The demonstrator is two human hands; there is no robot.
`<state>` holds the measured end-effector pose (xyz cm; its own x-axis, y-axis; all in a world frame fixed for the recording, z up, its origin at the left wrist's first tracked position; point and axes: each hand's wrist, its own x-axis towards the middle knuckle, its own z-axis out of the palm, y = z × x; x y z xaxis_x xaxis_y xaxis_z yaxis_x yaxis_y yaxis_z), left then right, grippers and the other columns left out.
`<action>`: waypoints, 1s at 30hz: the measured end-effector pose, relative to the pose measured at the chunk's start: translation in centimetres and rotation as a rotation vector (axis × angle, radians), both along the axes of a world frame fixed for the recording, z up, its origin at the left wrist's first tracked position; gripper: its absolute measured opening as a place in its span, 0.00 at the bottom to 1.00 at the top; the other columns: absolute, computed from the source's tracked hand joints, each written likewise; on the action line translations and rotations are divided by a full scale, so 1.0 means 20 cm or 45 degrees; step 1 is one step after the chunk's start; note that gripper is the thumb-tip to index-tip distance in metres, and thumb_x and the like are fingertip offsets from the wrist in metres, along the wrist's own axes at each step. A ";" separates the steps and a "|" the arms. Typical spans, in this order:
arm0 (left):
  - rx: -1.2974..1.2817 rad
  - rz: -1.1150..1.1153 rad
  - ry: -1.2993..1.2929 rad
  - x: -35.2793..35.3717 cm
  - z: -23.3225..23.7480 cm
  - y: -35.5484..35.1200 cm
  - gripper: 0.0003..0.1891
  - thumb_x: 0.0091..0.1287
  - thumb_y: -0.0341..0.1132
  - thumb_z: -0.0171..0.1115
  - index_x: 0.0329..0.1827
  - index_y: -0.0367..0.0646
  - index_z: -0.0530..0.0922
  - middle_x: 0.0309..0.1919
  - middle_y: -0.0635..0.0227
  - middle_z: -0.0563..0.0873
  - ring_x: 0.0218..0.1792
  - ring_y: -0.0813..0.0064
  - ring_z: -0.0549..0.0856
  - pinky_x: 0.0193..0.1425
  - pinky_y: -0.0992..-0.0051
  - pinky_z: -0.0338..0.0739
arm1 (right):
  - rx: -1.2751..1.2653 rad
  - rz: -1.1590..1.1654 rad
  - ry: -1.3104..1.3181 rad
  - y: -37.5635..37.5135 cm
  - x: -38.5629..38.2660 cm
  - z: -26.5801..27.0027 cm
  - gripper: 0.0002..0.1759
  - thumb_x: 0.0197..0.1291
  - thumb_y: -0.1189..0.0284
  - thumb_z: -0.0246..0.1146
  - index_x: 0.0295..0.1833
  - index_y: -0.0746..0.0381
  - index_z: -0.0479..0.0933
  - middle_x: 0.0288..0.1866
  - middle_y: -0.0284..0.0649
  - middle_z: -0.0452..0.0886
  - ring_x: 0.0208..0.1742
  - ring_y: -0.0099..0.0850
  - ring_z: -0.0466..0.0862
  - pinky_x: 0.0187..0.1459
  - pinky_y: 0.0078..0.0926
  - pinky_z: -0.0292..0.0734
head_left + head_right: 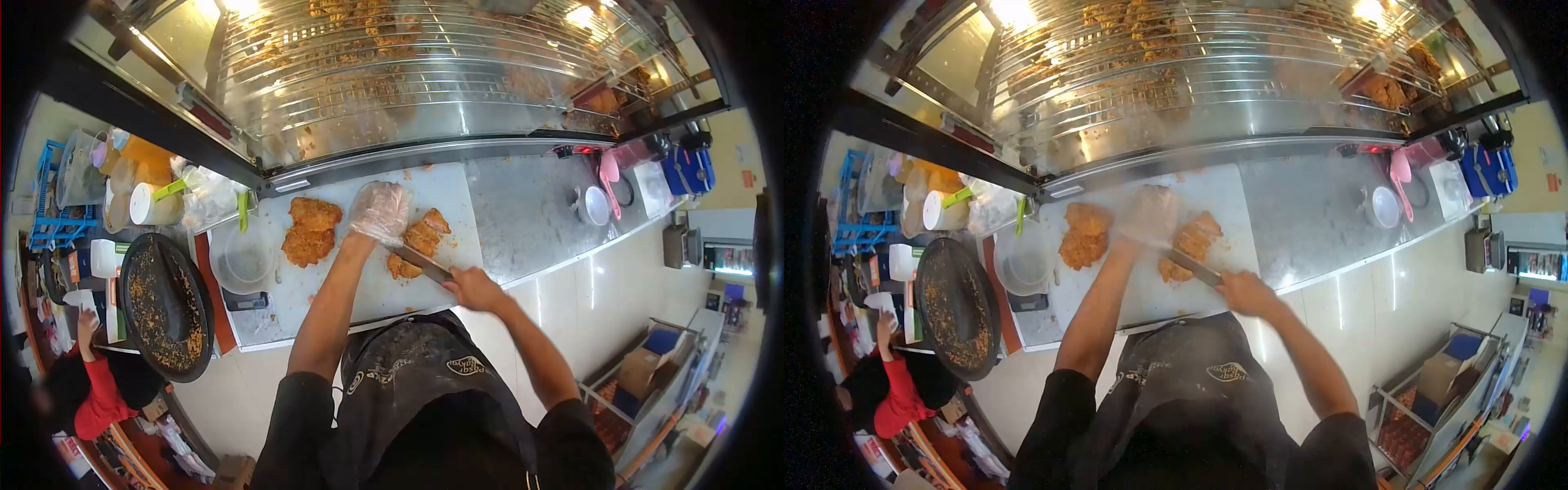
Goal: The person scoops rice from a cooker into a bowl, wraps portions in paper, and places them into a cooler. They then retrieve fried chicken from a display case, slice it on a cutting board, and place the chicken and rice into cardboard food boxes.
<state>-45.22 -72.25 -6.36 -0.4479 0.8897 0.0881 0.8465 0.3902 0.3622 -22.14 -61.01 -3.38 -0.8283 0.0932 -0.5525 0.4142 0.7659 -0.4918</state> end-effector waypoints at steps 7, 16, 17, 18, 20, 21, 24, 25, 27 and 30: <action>0.006 0.037 0.181 0.01 0.20 -0.14 0.11 0.60 0.38 0.50 0.28 0.39 0.74 0.27 0.51 0.79 0.34 0.53 0.79 0.35 0.57 0.72 | 0.420 0.096 0.266 -0.09 0.04 0.21 0.11 0.64 0.64 0.52 0.37 0.61 0.69 0.25 0.47 0.80 0.27 0.50 0.81 0.30 0.46 0.76; -0.046 0.152 0.014 0.13 0.04 -0.24 0.07 0.56 0.35 0.55 0.27 0.41 0.71 0.25 0.53 0.77 0.27 0.53 0.77 0.30 0.59 0.72 | 0.416 0.206 0.098 -0.16 0.03 0.11 0.10 0.56 0.74 0.52 0.45 0.60 0.68 0.30 0.49 0.80 0.29 0.47 0.83 0.31 0.44 0.78; 0.060 0.086 0.096 0.07 -0.08 -0.20 0.07 0.56 0.36 0.55 0.27 0.41 0.71 0.24 0.53 0.77 0.28 0.53 0.78 0.31 0.58 0.72 | 0.438 0.200 0.118 -0.13 0.02 0.11 0.10 0.56 0.74 0.52 0.45 0.60 0.68 0.30 0.49 0.80 0.29 0.47 0.83 0.31 0.44 0.78; 0.128 0.008 0.138 0.10 -0.09 -0.22 0.08 0.56 0.36 0.55 0.27 0.41 0.72 0.24 0.53 0.77 0.28 0.52 0.78 0.31 0.58 0.72 | 0.399 0.182 0.099 -0.16 0.08 0.13 0.10 0.56 0.73 0.52 0.45 0.61 0.68 0.32 0.49 0.80 0.31 0.47 0.83 0.32 0.45 0.78; 0.310 0.078 0.045 0.13 0.05 -0.18 0.08 0.57 0.36 0.54 0.26 0.41 0.71 0.24 0.54 0.77 0.28 0.53 0.78 0.32 0.58 0.72 | 0.387 0.149 -0.014 -0.15 0.13 0.10 0.11 0.60 0.69 0.52 0.45 0.62 0.70 0.36 0.51 0.80 0.36 0.50 0.83 0.36 0.47 0.78; 0.467 0.150 -0.077 0.16 0.12 -0.18 0.08 0.58 0.36 0.54 0.26 0.42 0.71 0.23 0.54 0.77 0.28 0.53 0.78 0.32 0.57 0.72 | 0.388 0.156 -0.002 -0.11 0.09 0.12 0.11 0.60 0.69 0.52 0.45 0.62 0.70 0.36 0.51 0.80 0.36 0.50 0.83 0.36 0.47 0.78; 0.189 0.034 0.115 0.09 0.06 -0.11 0.07 0.56 0.36 0.57 0.29 0.41 0.73 0.25 0.55 0.79 0.30 0.54 0.79 0.35 0.57 0.73 | 0.148 0.116 -0.049 0.04 0.01 0.16 0.15 0.64 0.62 0.54 0.47 0.62 0.73 0.34 0.53 0.81 0.36 0.53 0.81 0.38 0.45 0.76; 0.214 0.037 0.134 0.09 0.08 -0.11 0.07 0.56 0.36 0.57 0.29 0.41 0.73 0.25 0.55 0.79 0.30 0.54 0.79 0.35 0.57 0.73 | 0.174 0.118 -0.030 0.09 0.03 0.18 0.15 0.64 0.62 0.54 0.47 0.62 0.73 0.34 0.53 0.81 0.36 0.53 0.81 0.38 0.45 0.76; 1.053 0.326 -0.193 0.13 0.27 -0.21 0.14 0.54 0.42 0.63 0.36 0.41 0.77 0.29 0.58 0.82 0.34 0.55 0.81 0.40 0.58 0.74 | -0.163 -0.120 0.080 0.13 0.11 0.22 0.14 0.62 0.64 0.57 0.44 0.64 0.75 0.33 0.51 0.82 0.35 0.51 0.81 0.36 0.41 0.75; 0.796 0.155 -0.258 0.13 0.44 -0.36 0.30 0.46 0.51 0.71 0.49 0.41 0.75 0.44 0.55 0.81 0.48 0.54 0.80 0.51 0.59 0.73 | -0.291 -0.706 0.110 0.07 0.26 0.43 0.13 0.61 0.68 0.59 0.41 0.69 0.75 0.23 0.42 0.80 0.24 0.34 0.77 0.30 0.32 0.72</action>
<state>-42.69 -79.42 2.38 -0.6038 0.6405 0.4745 0.7010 0.1434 0.6986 -16.86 -59.62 5.28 -0.7333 0.4105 -0.5420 0.6722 0.3185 -0.6683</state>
